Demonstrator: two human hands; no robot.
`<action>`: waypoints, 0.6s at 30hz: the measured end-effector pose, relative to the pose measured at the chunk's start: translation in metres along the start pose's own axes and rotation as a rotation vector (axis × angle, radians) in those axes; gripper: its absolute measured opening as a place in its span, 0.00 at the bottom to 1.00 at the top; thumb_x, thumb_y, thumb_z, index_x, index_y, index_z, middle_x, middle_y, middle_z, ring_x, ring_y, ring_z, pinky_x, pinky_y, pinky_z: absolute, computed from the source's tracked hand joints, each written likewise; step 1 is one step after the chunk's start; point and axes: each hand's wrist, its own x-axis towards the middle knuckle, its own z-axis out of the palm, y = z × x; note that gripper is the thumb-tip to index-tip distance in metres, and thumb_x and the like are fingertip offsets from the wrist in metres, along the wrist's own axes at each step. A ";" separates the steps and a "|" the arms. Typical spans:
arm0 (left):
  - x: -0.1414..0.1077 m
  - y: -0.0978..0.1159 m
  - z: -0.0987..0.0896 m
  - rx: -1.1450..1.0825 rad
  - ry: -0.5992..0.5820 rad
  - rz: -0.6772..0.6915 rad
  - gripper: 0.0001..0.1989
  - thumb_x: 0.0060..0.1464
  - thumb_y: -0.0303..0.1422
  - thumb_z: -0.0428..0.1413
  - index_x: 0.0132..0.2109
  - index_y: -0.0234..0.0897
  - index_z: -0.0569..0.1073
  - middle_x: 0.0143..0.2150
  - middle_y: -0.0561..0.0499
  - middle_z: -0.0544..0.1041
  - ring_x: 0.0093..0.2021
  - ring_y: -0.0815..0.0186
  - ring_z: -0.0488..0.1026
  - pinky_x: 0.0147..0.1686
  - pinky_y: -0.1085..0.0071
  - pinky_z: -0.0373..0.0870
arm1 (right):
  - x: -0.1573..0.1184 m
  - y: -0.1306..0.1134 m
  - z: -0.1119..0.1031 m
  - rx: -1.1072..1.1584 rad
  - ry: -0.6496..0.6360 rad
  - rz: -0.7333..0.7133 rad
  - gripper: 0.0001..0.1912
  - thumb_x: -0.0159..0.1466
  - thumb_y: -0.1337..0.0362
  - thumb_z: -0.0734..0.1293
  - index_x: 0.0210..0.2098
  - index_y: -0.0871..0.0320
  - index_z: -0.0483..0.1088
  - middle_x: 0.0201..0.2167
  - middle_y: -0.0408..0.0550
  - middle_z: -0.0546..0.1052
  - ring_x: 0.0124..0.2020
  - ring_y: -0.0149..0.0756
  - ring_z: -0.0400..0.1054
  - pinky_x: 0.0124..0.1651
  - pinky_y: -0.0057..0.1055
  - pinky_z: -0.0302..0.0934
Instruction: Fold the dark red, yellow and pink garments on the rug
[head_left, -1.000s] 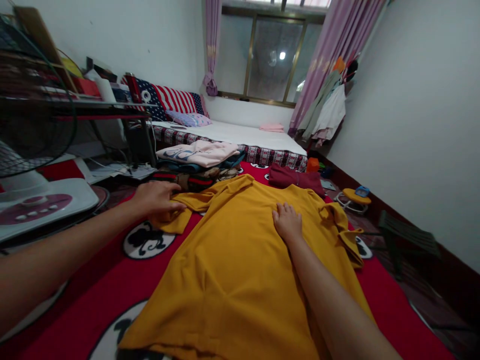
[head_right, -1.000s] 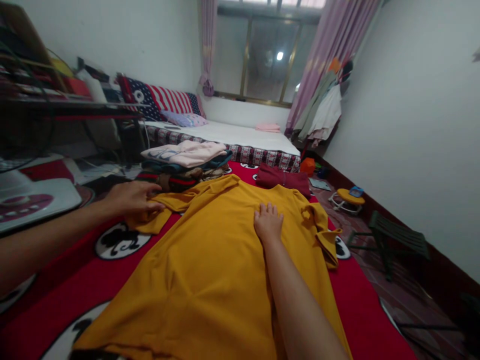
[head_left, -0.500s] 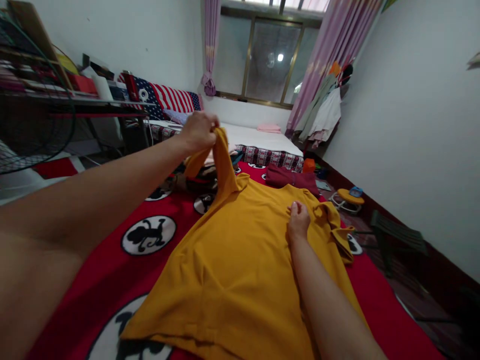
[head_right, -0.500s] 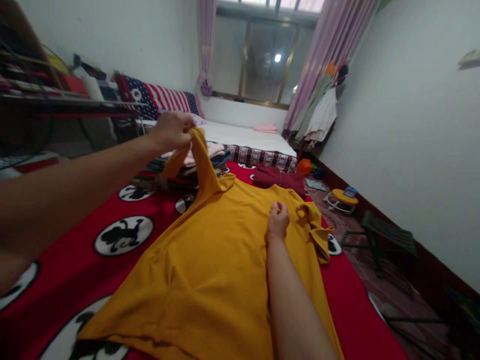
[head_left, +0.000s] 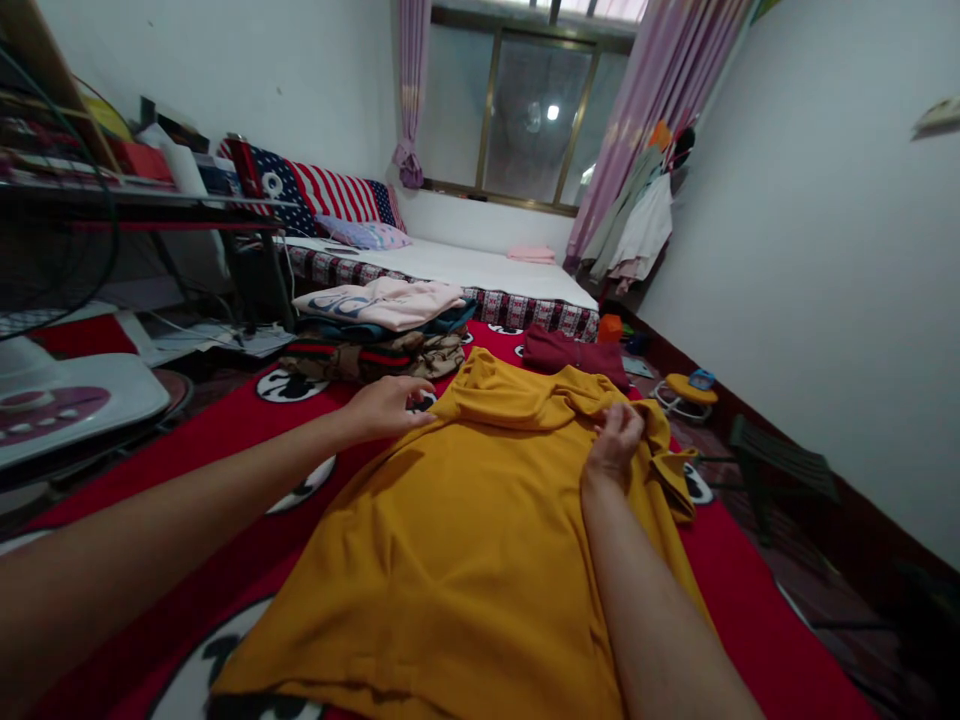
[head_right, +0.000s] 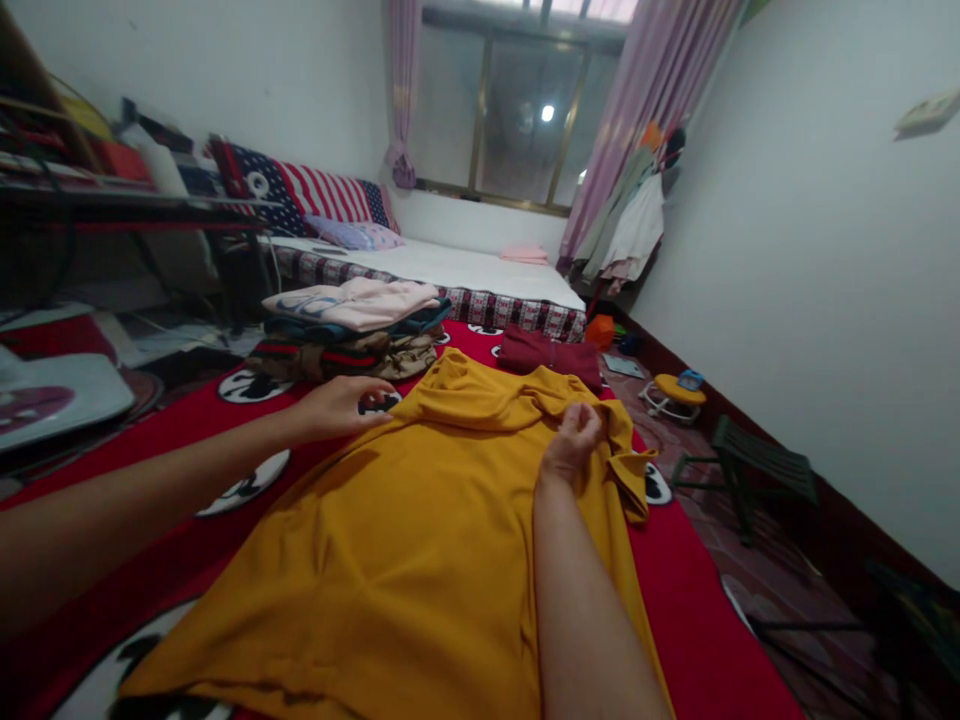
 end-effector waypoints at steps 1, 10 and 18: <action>-0.010 -0.004 -0.005 0.033 -0.047 -0.068 0.28 0.49 0.52 0.55 0.52 0.40 0.74 0.40 0.48 0.80 0.39 0.60 0.76 0.36 0.71 0.68 | -0.005 -0.004 0.002 -0.078 -0.047 -0.138 0.24 0.62 0.50 0.58 0.49 0.61 0.65 0.48 0.57 0.72 0.48 0.44 0.69 0.47 0.39 0.67; -0.072 -0.010 -0.029 0.084 -0.612 -0.159 0.22 0.39 0.53 0.60 0.21 0.36 0.72 0.19 0.52 0.69 0.19 0.69 0.61 0.20 0.73 0.49 | -0.057 -0.049 0.019 -0.590 -0.861 -0.564 0.27 0.59 0.60 0.67 0.58 0.50 0.66 0.53 0.48 0.72 0.46 0.40 0.69 0.46 0.31 0.62; -0.059 0.033 -0.077 -0.493 -0.755 -0.138 0.18 0.46 0.48 0.61 0.35 0.36 0.75 0.29 0.53 0.75 0.27 0.67 0.70 0.24 0.77 0.63 | -0.033 -0.035 0.029 -0.321 -0.512 -0.385 0.14 0.60 0.64 0.59 0.34 0.63 0.75 0.34 0.53 0.77 0.37 0.39 0.69 0.45 0.32 0.61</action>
